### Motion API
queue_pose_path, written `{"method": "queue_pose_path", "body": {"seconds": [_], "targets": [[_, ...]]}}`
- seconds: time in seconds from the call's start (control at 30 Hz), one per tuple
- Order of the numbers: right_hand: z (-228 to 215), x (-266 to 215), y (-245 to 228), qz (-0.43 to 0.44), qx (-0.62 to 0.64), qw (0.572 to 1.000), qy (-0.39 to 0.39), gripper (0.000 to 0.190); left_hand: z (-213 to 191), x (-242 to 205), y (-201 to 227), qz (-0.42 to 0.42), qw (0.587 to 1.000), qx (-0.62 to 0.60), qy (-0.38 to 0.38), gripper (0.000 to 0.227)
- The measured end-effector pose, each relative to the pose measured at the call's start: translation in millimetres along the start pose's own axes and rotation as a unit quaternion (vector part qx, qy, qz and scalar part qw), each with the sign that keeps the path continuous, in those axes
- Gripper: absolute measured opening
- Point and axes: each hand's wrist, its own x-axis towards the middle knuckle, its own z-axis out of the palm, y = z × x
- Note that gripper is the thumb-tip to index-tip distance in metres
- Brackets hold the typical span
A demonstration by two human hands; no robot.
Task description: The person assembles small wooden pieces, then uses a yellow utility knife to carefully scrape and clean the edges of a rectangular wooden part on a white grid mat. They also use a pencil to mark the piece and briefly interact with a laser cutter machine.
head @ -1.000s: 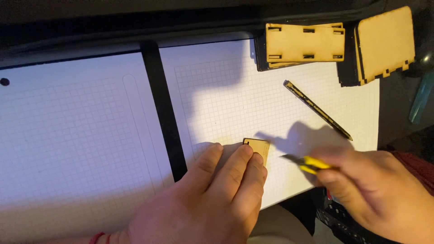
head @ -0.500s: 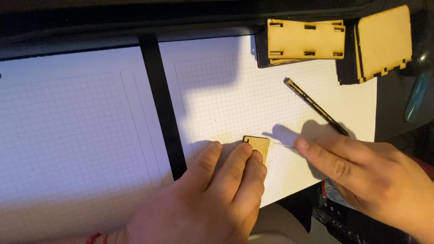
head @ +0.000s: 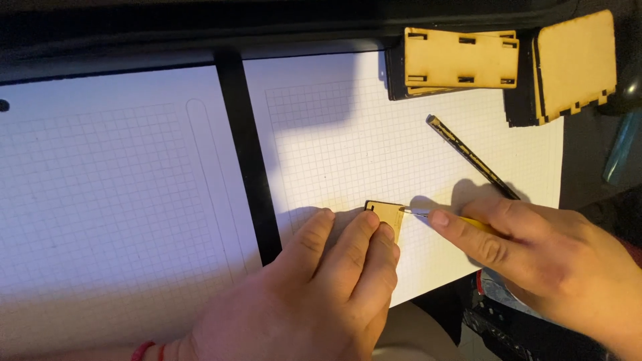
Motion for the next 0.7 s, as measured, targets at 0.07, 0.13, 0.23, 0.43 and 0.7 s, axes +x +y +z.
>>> {"method": "queue_pose_path", "body": {"seconds": [0.07,0.13,0.23,0.43,0.7], "targets": [[0.7,-1.1,-1.5,0.019,0.006,1.000,-0.008,0.070,0.7,-0.6,0.5,-0.004,1.000,0.003,0.002,0.027],[1.0,-2.2,-2.1,0.041,0.011,0.999,-0.016,0.072,1.3,-0.6,1.3,-0.006,1.000,0.005,0.004,0.027],[1.6,-3.7,-1.4,0.050,0.019,0.998,-0.026,0.074,1.8,-0.2,2.2,-0.018,1.000,0.010,0.003,0.026],[-0.3,0.6,-4.3,0.036,0.028,0.999,-0.003,0.069,0.7,-0.3,0.8,-0.004,1.000,0.009,-0.001,0.023],[-5.8,-2.4,-11.3,0.047,-0.055,0.997,0.015,0.060,0.8,1.8,0.0,-0.013,1.000,0.028,-0.002,0.025]]}}
